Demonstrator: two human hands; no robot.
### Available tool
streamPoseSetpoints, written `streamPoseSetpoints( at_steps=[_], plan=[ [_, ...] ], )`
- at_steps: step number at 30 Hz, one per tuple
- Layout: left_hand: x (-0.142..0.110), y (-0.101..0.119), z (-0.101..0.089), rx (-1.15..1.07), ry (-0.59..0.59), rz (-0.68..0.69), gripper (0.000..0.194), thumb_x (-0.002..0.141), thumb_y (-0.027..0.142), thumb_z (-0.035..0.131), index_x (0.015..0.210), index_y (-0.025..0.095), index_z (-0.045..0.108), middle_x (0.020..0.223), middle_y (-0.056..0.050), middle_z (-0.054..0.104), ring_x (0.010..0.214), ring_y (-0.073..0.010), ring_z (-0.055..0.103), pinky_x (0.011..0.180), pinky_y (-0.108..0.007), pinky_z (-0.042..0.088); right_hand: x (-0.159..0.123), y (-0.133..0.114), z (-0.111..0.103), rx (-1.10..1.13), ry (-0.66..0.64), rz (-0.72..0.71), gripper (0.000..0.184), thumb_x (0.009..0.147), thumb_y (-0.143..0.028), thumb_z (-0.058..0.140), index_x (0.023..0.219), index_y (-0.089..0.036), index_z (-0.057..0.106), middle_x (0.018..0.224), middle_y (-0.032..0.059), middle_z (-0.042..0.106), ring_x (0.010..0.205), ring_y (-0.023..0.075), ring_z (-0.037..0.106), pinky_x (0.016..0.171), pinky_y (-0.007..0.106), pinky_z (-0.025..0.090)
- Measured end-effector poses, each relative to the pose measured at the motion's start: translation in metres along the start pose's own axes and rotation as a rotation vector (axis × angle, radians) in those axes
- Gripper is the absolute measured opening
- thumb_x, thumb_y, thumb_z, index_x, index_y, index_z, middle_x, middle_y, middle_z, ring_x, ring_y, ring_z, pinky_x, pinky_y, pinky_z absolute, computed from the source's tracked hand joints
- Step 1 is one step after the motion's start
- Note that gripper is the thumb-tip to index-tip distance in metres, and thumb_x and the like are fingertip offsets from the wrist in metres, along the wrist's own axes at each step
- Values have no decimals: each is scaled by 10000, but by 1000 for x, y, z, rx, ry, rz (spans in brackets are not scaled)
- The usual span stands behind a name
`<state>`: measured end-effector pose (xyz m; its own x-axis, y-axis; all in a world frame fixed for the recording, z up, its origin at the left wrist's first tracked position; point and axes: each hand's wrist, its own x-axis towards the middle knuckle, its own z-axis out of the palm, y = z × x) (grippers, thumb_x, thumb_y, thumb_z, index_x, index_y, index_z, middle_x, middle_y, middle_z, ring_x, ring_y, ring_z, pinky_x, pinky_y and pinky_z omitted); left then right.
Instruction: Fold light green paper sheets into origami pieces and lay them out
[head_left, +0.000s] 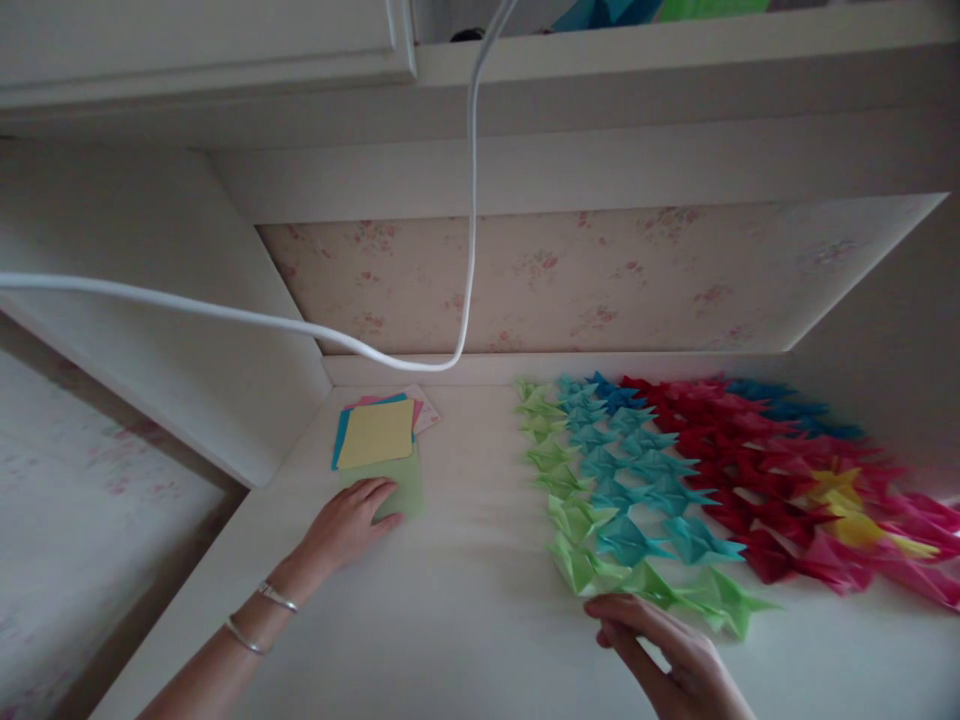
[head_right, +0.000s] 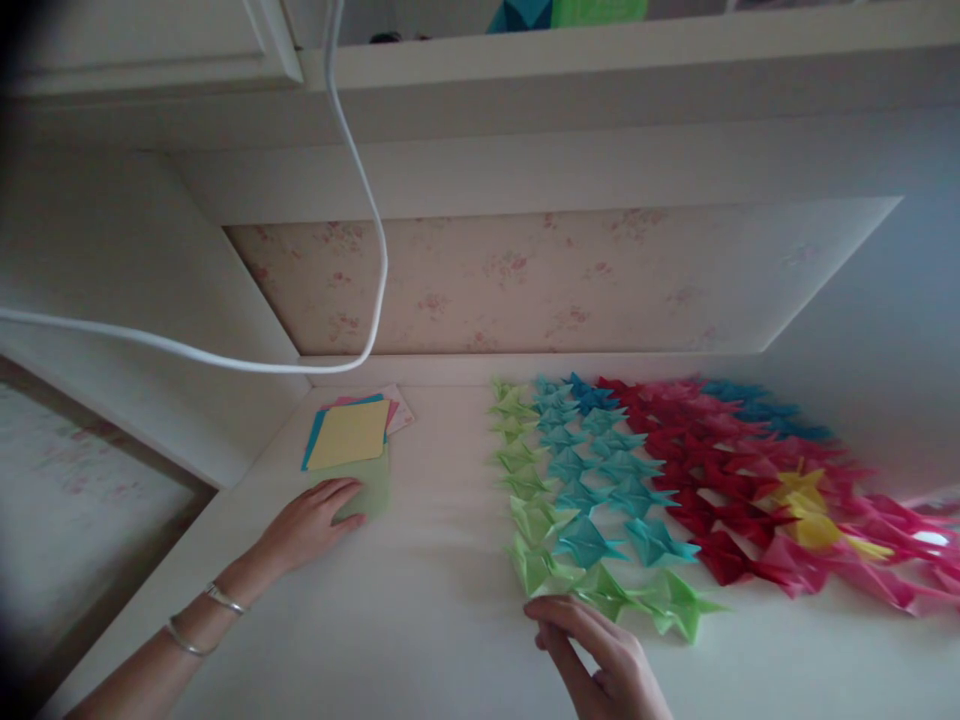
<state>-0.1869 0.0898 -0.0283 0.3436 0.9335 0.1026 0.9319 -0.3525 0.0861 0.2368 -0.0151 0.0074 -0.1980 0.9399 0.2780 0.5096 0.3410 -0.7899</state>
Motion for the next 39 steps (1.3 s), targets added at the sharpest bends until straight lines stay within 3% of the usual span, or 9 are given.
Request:
streamPoseSetpoints(
  at_steps=[11, 18, 23, 26, 29, 31, 34, 36, 39],
  plan=[
    [5, -5, 3, -95, -24, -14, 371, 898, 248, 597, 1261, 222, 666, 1257, -90, 721, 1133, -258, 673, 988, -406, 526, -12, -16, 40, 199, -205, -97, 183, 994, -247, 523, 1002, -245, 706, 847, 43, 769, 713, 150, 739, 670, 187, 581],
    [9, -13, -3, -191, 146, -132, 308, 940, 311, 527, 1180, 239, 705, 1144, -88, 771, 1028, -273, 726, 939, -403, 550, -16, -14, 41, 197, -264, -17, 191, 988, -220, 520, 1013, -231, 708, 872, 46, 761, 751, 150, 729, 722, 203, 577],
    [9, -8, -32, -330, 333, -336, 382, 925, 430, 555, 1208, 199, 669, 1240, -123, 729, 1057, -313, 716, 963, -428, 531, -11, -16, 46, 201, -251, -29, 207, 990, -256, 511, 973, -226, 715, 833, 46, 759, 716, 158, 727, 667, 207, 576],
    [4, 11, -52, -472, 413, -442, 478, 915, 507, 562, 1262, 182, 616, 1214, -125, 737, 1059, -297, 718, 941, -402, 547, -9, -20, 49, 215, -249, 28, 222, 985, -298, 512, 956, -224, 719, 762, 41, 742, 671, 166, 718, 521, 178, 540],
    [-4, 42, -67, -666, 414, -480, 544, 945, 545, 497, 1323, 157, 549, 1115, -116, 772, 944, -262, 757, 765, -333, 607, -3, -27, 51, 254, -217, 142, 188, 978, -291, 533, 1012, -236, 710, 838, 44, 753, 731, 173, 730, 544, 183, 556],
    [-7, 66, -73, -1026, 365, -563, 580, 907, 541, 570, 1330, 145, 548, 1105, -124, 773, 930, -279, 759, 718, -334, 611, 6, -31, 52, 267, -186, 151, 199, 977, -272, 541, 1118, -248, 679, 943, 56, 755, 790, 176, 733, 585, 198, 578],
    [-8, 103, -78, -1565, 182, -603, 614, 860, 505, 658, 1364, 170, 551, 1096, -114, 775, 932, -300, 753, 711, -348, 607, 26, -34, 50, 210, -133, 14, 331, 989, -221, 506, 1313, -255, 568, 1084, 92, 733, 812, 169, 723, 588, 205, 592],
    [-7, 125, -77, -1717, 103, -593, 588, 866, 497, 654, 1355, 182, 570, 1083, -108, 776, 911, -298, 756, 704, -349, 605, 41, -34, 48, 148, -107, -137, 415, 996, -173, 466, 1402, -258, 494, 1247, 130, 678, 880, 170, 723, 682, 243, 616],
    [-5, 150, -71, -1777, 13, -582, 537, 901, 513, 600, 1340, 205, 582, 1093, -101, 771, 897, -287, 758, 693, -348, 607, 58, -30, 41, 25, -129, -359, 435, 988, -135, 472, 1398, -278, 503, 1242, 115, 687, 1012, 197, 712, 817, 303, 609]
  ],
)
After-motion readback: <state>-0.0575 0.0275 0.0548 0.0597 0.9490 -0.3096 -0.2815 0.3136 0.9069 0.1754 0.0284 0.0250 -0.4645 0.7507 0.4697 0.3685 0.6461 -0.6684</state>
